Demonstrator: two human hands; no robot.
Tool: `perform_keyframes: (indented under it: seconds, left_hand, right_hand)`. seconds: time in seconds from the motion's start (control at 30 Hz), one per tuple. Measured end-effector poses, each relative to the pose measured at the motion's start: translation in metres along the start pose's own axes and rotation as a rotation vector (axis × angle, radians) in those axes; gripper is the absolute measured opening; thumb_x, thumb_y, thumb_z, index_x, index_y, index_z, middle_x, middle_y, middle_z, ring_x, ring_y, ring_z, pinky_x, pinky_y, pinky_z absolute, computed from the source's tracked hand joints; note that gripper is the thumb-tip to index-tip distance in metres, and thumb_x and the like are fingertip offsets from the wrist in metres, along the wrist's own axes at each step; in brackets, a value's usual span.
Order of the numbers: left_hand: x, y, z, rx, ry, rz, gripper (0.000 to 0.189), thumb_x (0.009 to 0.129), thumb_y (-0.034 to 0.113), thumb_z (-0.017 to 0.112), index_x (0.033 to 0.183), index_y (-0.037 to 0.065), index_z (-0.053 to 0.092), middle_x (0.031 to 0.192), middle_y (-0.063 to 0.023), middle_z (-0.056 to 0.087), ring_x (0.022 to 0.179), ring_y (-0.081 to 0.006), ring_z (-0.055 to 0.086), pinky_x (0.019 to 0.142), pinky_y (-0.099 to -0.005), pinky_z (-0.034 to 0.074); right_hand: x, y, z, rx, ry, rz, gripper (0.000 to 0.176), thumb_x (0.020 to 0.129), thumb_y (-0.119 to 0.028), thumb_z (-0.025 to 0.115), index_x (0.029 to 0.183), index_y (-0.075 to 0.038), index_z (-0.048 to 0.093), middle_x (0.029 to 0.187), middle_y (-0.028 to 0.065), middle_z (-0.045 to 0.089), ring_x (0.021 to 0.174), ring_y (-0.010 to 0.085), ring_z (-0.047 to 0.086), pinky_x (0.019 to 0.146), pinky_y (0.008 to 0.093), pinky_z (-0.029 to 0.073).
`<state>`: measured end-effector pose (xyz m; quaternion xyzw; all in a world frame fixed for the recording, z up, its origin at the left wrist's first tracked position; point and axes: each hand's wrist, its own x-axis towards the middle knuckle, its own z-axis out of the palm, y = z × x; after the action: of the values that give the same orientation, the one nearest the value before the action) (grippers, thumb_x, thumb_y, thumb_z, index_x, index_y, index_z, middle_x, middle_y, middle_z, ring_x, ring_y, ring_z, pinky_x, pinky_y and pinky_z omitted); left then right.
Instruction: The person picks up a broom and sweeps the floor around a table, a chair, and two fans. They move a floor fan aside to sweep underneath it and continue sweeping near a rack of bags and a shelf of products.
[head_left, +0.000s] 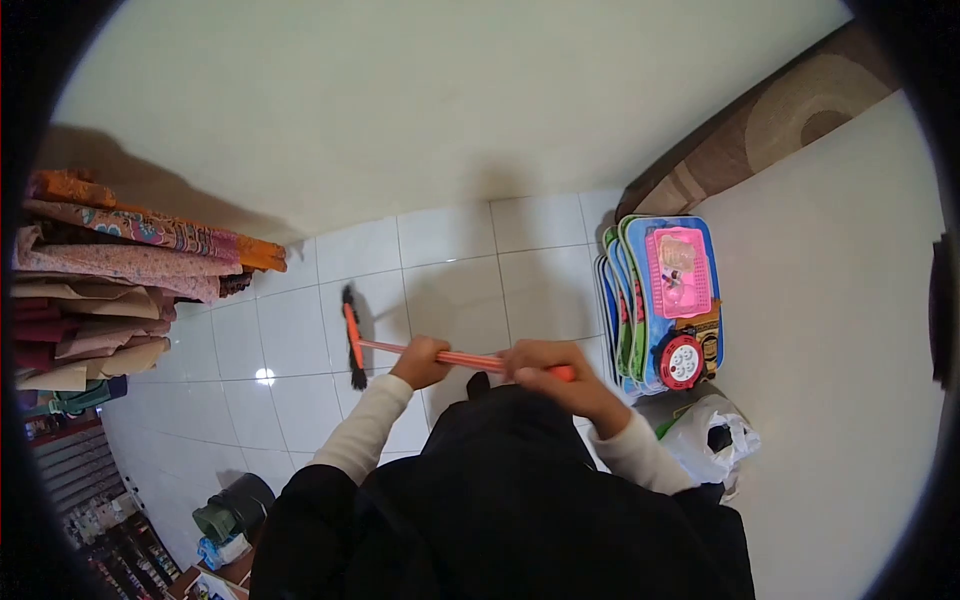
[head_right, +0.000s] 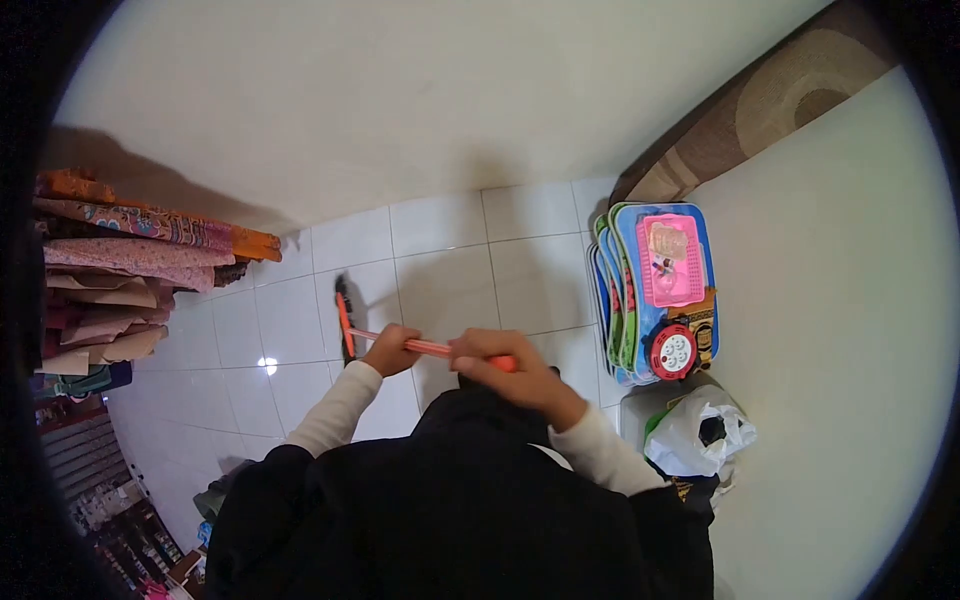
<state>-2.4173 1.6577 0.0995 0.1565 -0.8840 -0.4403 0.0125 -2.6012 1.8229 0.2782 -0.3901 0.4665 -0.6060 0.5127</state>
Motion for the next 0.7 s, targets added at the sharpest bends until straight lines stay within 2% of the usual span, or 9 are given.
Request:
perform_keyframes:
  seconds: [0.07,0.13,0.2,0.33,0.4,0.5,0.57,0.63,0.7]
  left_hand:
    - [0.04,0.055,-0.006,-0.065,-0.04,0.111,0.027,0.07,0.022,0.067,0.057,0.004,0.052,0.057,-0.0165,0.053,0.057,-0.0379,0.052,0.052,-0.0425,0.04]
    - [0.08,0.113,-0.009,-0.12,-0.11,0.221,0.026,0.069,0.022,0.067,0.058,0.004,0.052,0.057,-0.0164,0.053,0.057,-0.0376,0.052,0.052,-0.0427,0.04]
    - [0.121,0.157,-0.001,-0.16,-0.185,0.289,0.026,0.07,0.023,0.066,0.058,0.004,0.053,0.057,-0.0164,0.053,0.056,-0.0373,0.052,0.052,-0.043,0.039]
    - [0.204,0.205,0.029,-0.153,-0.27,0.381,0.025,0.072,0.024,0.064,0.058,0.005,0.056,0.06,-0.0162,0.056,0.058,-0.0364,0.054,0.054,-0.0429,0.041]
    - [0.242,0.218,0.043,-0.171,-0.301,0.366,0.021,0.071,0.023,0.063,0.06,0.005,0.06,0.064,-0.0154,0.059,0.063,-0.0356,0.057,0.059,-0.0436,0.045]
    - [0.303,0.216,0.069,-0.369,-0.225,0.483,0.025,0.073,0.021,0.062,0.057,0.004,0.055,0.058,-0.0165,0.054,0.056,-0.0372,0.051,0.052,-0.043,0.039]
    - [0.349,0.202,0.088,-0.292,-0.278,0.454,0.021,0.075,0.021,0.062,0.062,0.005,0.057,0.062,-0.0166,0.056,0.058,-0.0363,0.052,0.054,-0.0418,0.041]
    - [0.395,0.18,0.107,-0.247,-0.283,0.436,0.02,0.075,0.023,0.061,0.065,0.006,0.059,0.065,-0.0154,0.059,0.062,-0.0352,0.055,0.058,-0.0412,0.043]
    - [0.436,0.157,0.124,-0.234,-0.243,0.431,0.022,0.074,0.027,0.06,0.067,0.007,0.061,0.068,-0.0127,0.062,0.068,-0.0341,0.059,0.064,-0.0413,0.046]
  right_hand:
    - [-0.011,-0.051,-0.02,-0.052,0.123,-0.109,0.012,0.084,-0.005,0.053,0.077,0.004,0.057,0.072,0.01,0.057,0.068,0.018,0.054,0.07,0.0348,0.044]
    - [-0.03,-0.111,-0.028,-0.133,0.346,-0.04,0.015,0.082,-0.007,0.056,0.07,0.003,0.054,0.067,0.011,0.056,0.06,0.0191,0.053,0.059,0.0341,0.044]
    - [-0.035,-0.136,-0.039,-0.105,0.429,-0.356,0.024,0.081,-0.013,0.059,0.063,-0.001,0.048,0.063,0.0099,0.053,0.054,0.0187,0.049,0.055,0.0327,0.042]
    - [-0.03,-0.173,-0.074,-0.217,0.53,-0.452,0.032,0.083,-0.019,0.059,0.06,-0.004,0.043,0.059,0.0076,0.049,0.052,0.018,0.046,0.055,0.0328,0.042]
    - [-0.023,-0.179,-0.101,-0.329,0.534,-0.467,0.032,0.084,-0.02,0.058,0.061,-0.005,0.043,0.058,0.007,0.048,0.053,0.0176,0.045,0.056,0.0329,0.042]
    - [-0.004,-0.178,-0.152,-0.44,0.578,-0.404,0.028,0.084,-0.016,0.059,0.063,-0.002,0.046,0.06,0.0072,0.048,0.055,0.0174,0.046,0.057,0.0309,0.041]
    - [0.013,-0.171,-0.191,-0.564,0.62,-0.301,0.02,0.083,-0.009,0.058,0.068,0.001,0.049,0.063,0.0069,0.049,0.056,0.0161,0.046,0.056,0.0285,0.039]
    - [0.032,-0.161,-0.224,-0.597,0.645,-0.091,0.018,0.084,-0.006,0.056,0.069,0.001,0.05,0.064,0.005,0.049,0.057,0.0147,0.046,0.054,0.0278,0.037]
    - [0.055,-0.139,-0.26,-0.676,0.572,-0.14,0.015,0.083,-0.006,0.056,0.071,0.001,0.052,0.064,0.0039,0.049,0.057,0.0141,0.046,0.053,0.0274,0.036]
